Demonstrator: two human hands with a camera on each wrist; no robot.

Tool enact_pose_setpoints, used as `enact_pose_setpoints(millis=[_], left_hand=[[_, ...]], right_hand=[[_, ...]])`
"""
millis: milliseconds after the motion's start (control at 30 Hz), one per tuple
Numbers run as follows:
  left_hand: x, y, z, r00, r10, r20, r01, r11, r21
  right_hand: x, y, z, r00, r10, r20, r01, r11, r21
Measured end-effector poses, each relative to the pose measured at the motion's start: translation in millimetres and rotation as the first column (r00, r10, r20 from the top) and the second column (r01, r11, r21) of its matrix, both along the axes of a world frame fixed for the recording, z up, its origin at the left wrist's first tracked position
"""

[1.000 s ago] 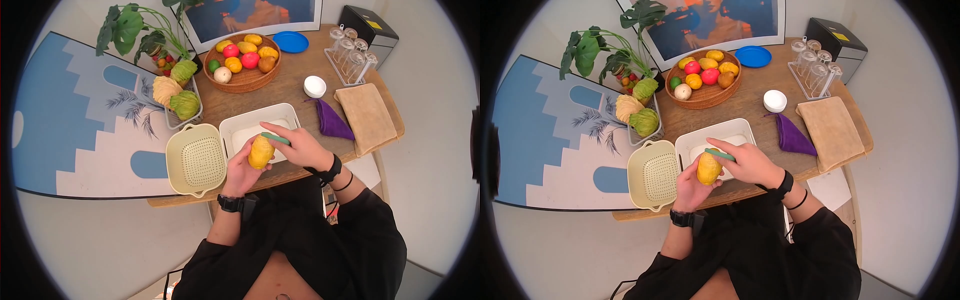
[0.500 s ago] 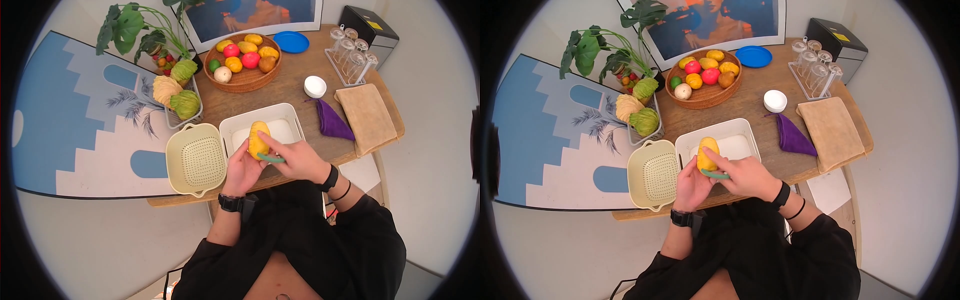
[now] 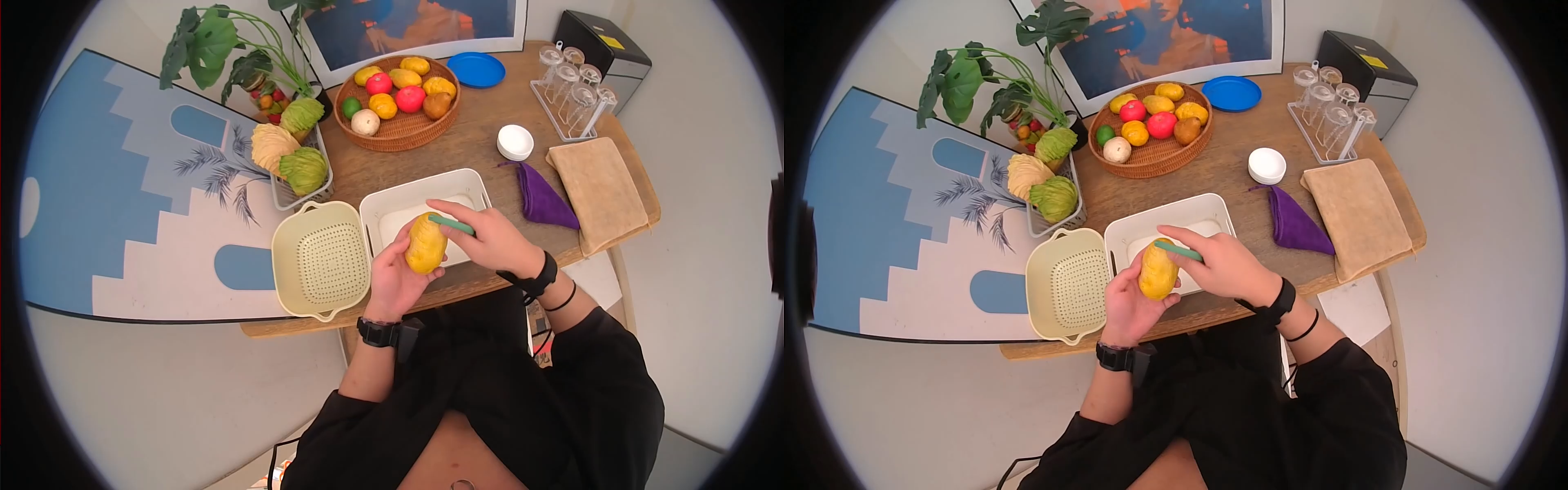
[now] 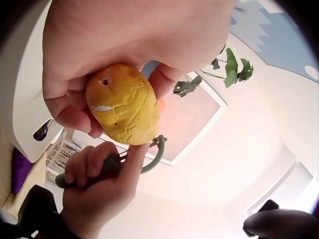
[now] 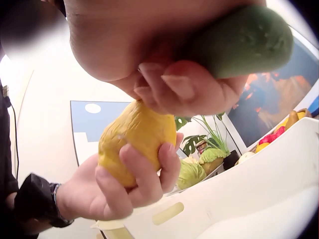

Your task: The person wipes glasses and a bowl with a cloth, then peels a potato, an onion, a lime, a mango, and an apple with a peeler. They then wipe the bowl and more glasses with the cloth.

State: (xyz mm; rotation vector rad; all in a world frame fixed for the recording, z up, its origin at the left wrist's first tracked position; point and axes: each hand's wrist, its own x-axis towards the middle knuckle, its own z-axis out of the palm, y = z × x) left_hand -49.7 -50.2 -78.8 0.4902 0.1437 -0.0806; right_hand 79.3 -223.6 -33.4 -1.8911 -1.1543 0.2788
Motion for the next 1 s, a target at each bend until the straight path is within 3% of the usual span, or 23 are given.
enact_pose_setpoints(millis=[33, 67, 133, 267, 333, 367, 433, 700, 800, 867, 900, 967, 1000], left_hand=[[-1, 0, 2, 1.000, -0.005, 0.000, 0.005, 1.000, 0.031], [-2, 1, 3, 1.000, -0.010, -0.001, 0.010, 0.998, 0.061], [-2, 4, -2, 0.998, -0.041, 0.038, 0.039, 0.998, 0.056], [-2, -1, 8, 0.999, -0.017, 0.049, 0.015, 0.998, 0.058], [2, -7, 14, 0.999, 0.052, 0.010, -0.052, 0.996, 0.074], [4, -9, 15, 0.992, 0.121, -0.029, -0.117, 0.989, 0.092], [5, -8, 12, 0.993, 0.112, -0.029, -0.107, 0.985, 0.132], [5, -4, 4, 0.996, 0.074, -0.050, -0.066, 0.986, 0.156], [1, 4, -2, 0.999, 0.040, -0.011, -0.039, 0.993, 0.113], [-2, 6, 0, 1.000, -0.006, 0.008, 0.005, 0.991, 0.132], [-3, 7, 0, 1.000, -0.005, 0.009, 0.004, 0.991, 0.133], [-5, 10, -1, 0.997, -0.051, 0.064, 0.035, 0.972, 0.231], [-6, 11, -1, 0.997, -0.051, 0.064, 0.035, 0.972, 0.231]], right_hand=[[4, 1, 0, 0.991, 0.065, -0.118, -0.058, 0.996, 0.064], [7, 1, 1, 0.991, 0.066, -0.118, -0.059, 0.996, 0.065], [11, 1, 2, 0.953, 0.112, -0.281, -0.107, 0.994, 0.035], [6, -1, 2, 0.968, 0.100, -0.229, -0.088, 0.994, 0.061], [-8, -4, -1, 0.975, -0.043, 0.218, 0.021, 0.994, 0.103], [-14, -5, -1, 0.975, -0.044, 0.217, 0.022, 0.995, 0.101], [-26, -7, 1, 0.931, 0.051, 0.360, -0.041, 0.998, -0.037], [-22, -4, -5, 0.925, 0.006, 0.380, 0.009, 0.999, -0.038], [-11, -5, 10, 0.958, -0.015, 0.288, 0.028, 0.999, -0.044], [-2, -6, 18, 0.994, 0.040, 0.098, -0.019, 0.978, -0.207], [3, -5, 15, 0.994, 0.041, 0.098, -0.020, 0.978, -0.207], [11, -2, 5, 0.984, 0.163, -0.073, -0.157, 0.984, 0.086], [14, -2, 5, 0.984, 0.163, -0.073, -0.157, 0.984, 0.086]])
